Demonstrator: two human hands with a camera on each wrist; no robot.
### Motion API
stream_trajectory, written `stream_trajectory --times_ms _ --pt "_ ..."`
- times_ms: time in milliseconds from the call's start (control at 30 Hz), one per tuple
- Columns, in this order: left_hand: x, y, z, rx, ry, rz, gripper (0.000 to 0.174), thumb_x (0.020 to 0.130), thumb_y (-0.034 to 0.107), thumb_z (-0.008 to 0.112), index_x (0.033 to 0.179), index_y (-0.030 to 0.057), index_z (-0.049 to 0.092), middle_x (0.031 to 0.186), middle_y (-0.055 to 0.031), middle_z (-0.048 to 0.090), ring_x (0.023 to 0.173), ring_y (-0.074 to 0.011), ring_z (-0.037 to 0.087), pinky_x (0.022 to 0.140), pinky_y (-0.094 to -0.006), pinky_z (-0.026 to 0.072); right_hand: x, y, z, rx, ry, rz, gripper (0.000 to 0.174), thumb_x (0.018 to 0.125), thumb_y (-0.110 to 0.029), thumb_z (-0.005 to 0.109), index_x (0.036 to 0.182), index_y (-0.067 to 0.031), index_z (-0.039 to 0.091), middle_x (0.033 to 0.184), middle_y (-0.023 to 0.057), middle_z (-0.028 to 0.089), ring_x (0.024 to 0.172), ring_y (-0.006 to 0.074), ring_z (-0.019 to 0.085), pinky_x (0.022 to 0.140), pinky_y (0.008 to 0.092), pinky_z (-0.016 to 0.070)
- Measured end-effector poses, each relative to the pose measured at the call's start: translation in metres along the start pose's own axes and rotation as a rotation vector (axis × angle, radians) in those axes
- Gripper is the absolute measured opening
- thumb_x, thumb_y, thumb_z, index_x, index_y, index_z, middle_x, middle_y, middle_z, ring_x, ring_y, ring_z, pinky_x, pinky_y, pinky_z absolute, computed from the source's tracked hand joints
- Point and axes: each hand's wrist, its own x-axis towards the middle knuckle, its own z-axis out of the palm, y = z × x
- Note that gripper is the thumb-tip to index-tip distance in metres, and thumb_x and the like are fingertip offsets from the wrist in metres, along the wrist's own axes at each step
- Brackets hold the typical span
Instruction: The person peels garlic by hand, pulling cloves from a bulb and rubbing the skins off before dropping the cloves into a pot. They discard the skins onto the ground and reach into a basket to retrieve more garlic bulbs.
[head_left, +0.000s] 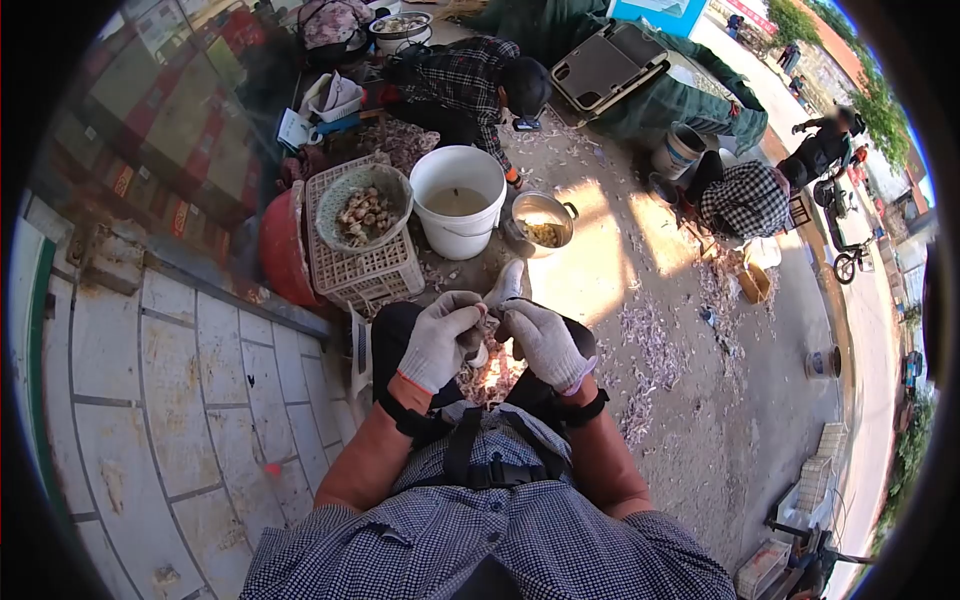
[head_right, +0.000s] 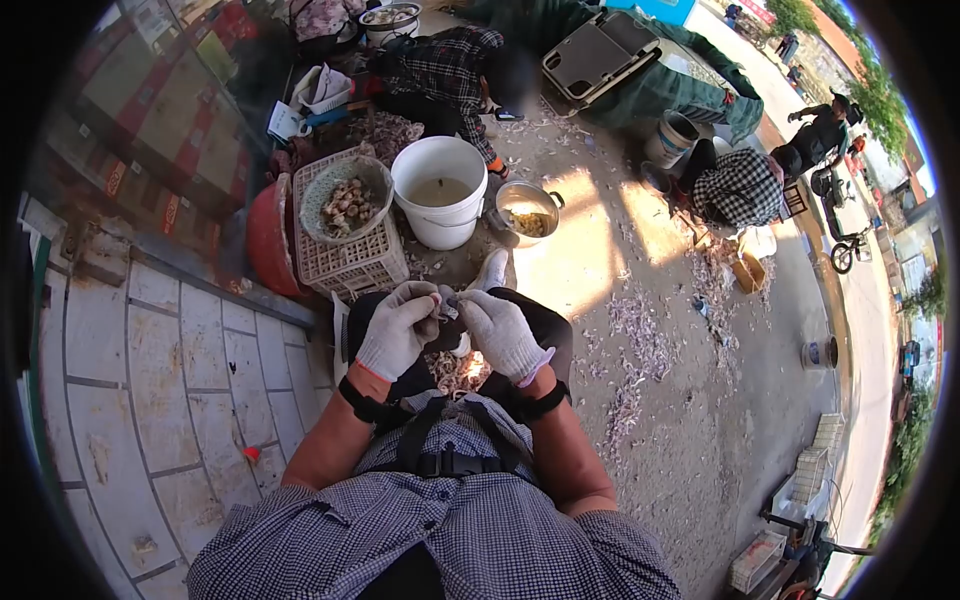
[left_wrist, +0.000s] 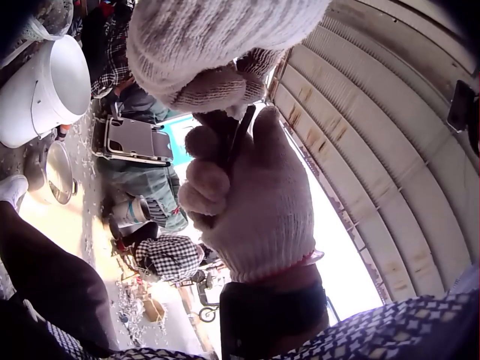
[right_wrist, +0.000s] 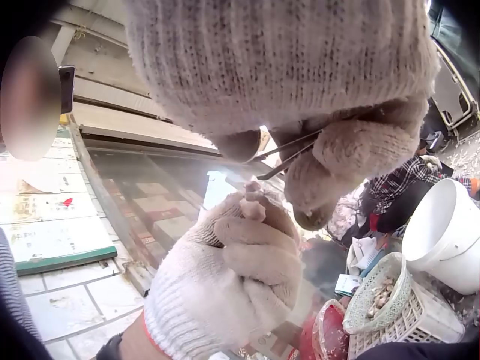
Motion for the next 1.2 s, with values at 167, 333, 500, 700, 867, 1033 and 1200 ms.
stream_trajectory --times_ms 167,333,500,700,867,1033,1200 --pt "0.001 0.000 -0.002 -0.018 -0.001 0.004 0.007 0.097 0.002 0.062 0.102 0.0047 0.067 0.088 -0.0041 0.071 0.064 -0.0096 0.061 0.056 -0.0223 0.0459 0.001 -0.002 -0.005 -0.054 -0.091 -0.153 0.023 0.100 -0.011 0.058 0.112 0.0056 0.068 0.093 0.0114 0.068 0.070 0.0185 0.067 0.063 0.0296 0.0546" --pt "0.004 -0.001 -0.005 0.064 -0.002 0.016 0.007 0.097 0.001 0.062 0.101 0.0044 0.067 0.089 -0.0047 0.071 0.063 -0.0089 0.060 0.056 -0.0225 0.0451 0.002 -0.015 -0.008 0.099 -0.089 0.105 0.027 0.097 -0.015 0.063 0.114 0.0045 0.070 0.092 0.0125 0.071 0.073 0.0166 0.067 0.066 0.0301 0.0544" --pt "0.003 -0.001 -0.001 0.149 -0.011 0.073 0.009 0.097 0.000 0.062 0.104 0.0030 0.067 0.089 -0.0046 0.072 0.064 -0.0078 0.059 0.056 -0.0230 0.0449 0.001 -0.018 -0.004 0.102 -0.062 0.172 0.029 0.097 -0.018 0.064 0.114 0.0044 0.070 0.093 0.0146 0.072 0.083 0.0214 0.070 0.075 0.0329 0.0548" --pt "0.001 0.001 0.001 0.226 0.021 0.072 0.015 0.097 0.001 0.063 0.108 0.0016 0.072 0.093 -0.0029 0.073 0.067 -0.0073 0.060 0.060 -0.0222 0.0472 0.001 -0.022 -0.003 0.068 -0.061 0.216 0.029 0.097 -0.021 0.064 0.113 0.0023 0.070 0.094 0.0179 0.071 0.087 0.0266 0.071 0.078 0.0356 0.0545" --pt "-0.003 0.003 0.005 0.494 0.030 0.204 0.015 0.098 0.003 0.064 0.109 0.0027 0.074 0.095 0.0001 0.072 0.076 -0.0048 0.062 0.067 -0.0202 0.0506 0.002 -0.021 -0.003 0.004 -0.062 0.165 0.027 0.096 -0.021 0.066 0.111 0.0016 0.071 0.095 0.0194 0.071 0.087 0.0288 0.071 0.078 0.0365 0.0542" --pt "-0.002 -0.002 0.004 0.615 0.016 0.318 0.016 0.096 0.002 0.066 0.110 0.0011 0.074 0.092 -0.0003 0.072 0.078 -0.0041 0.062 0.067 -0.0198 0.0497 0.000 -0.021 -0.001 -0.010 -0.036 0.145 0.027 0.096 -0.019 0.067 0.112 0.0018 0.071 0.094 0.0188 0.072 0.085 0.0280 0.071 0.078 0.0362 0.0544" --pt "-0.005 0.004 0.006 0.483 0.021 0.216 0.014 0.095 0.000 0.067 0.108 -0.0006 0.073 0.087 -0.0004 0.070 0.073 -0.0036 0.060 0.063 -0.0199 0.0468 0.000 -0.020 0.000 0.014 -0.033 0.164 0.026 0.095 -0.015 0.068 0.114 0.0029 0.071 0.093 0.0167 0.073 0.084 0.0236 0.071 0.078 0.0346 0.0544"
